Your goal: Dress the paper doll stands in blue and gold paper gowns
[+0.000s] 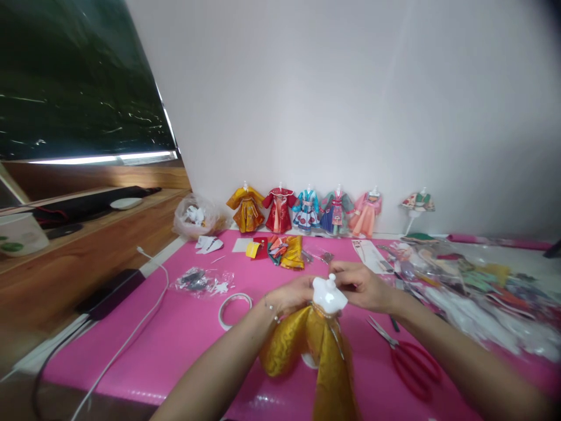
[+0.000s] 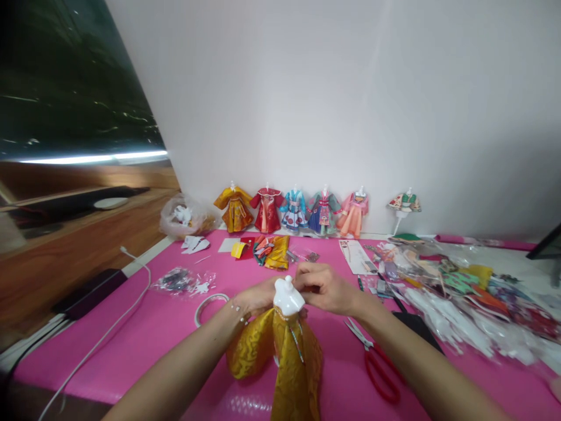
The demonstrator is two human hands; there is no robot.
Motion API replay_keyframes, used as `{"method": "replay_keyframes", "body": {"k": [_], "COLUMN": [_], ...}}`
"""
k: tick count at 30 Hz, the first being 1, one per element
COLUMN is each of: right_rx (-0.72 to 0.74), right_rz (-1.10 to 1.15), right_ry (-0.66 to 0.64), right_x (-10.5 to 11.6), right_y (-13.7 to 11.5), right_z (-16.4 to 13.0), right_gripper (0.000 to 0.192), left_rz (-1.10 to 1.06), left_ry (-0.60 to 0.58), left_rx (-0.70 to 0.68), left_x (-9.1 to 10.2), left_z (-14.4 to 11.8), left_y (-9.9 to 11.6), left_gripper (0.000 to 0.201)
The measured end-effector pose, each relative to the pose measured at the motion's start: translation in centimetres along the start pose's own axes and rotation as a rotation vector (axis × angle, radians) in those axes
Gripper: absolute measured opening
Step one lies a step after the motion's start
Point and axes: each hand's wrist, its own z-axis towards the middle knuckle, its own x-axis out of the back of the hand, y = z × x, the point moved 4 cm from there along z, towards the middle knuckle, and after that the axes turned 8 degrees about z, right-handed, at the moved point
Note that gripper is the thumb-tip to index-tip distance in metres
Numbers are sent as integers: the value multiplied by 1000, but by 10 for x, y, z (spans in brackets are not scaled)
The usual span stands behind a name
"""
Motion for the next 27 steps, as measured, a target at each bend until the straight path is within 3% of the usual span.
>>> {"method": "replay_keyframes", "body": {"k": [12, 16, 20, 23, 27], "right_rx": [3, -24, -124, -222, -335], "right_rz": [-59, -69, -72, -61, -56], "right_ry": [22, 35, 96, 168, 285], "right_x": [-4, -5, -9, -16, -29], "right_y": [-1, -6, -10, -13, -19], "right_z": [-4, -5, -9, -14, -22], "right_gripper": [19, 13, 11, 9, 11], "left_rz": [100, 163, 253, 324, 576], "left_ry": [-12, 139, 339, 454, 661], "left_rx": [22, -60, -200, -268, -332], "left_x": [0, 17, 30, 22, -11], "left_z": [0, -4, -35, -74, -117], "left_y": [4, 18, 47, 56, 44], "left_gripper": [15, 22, 22, 20, 30]}}
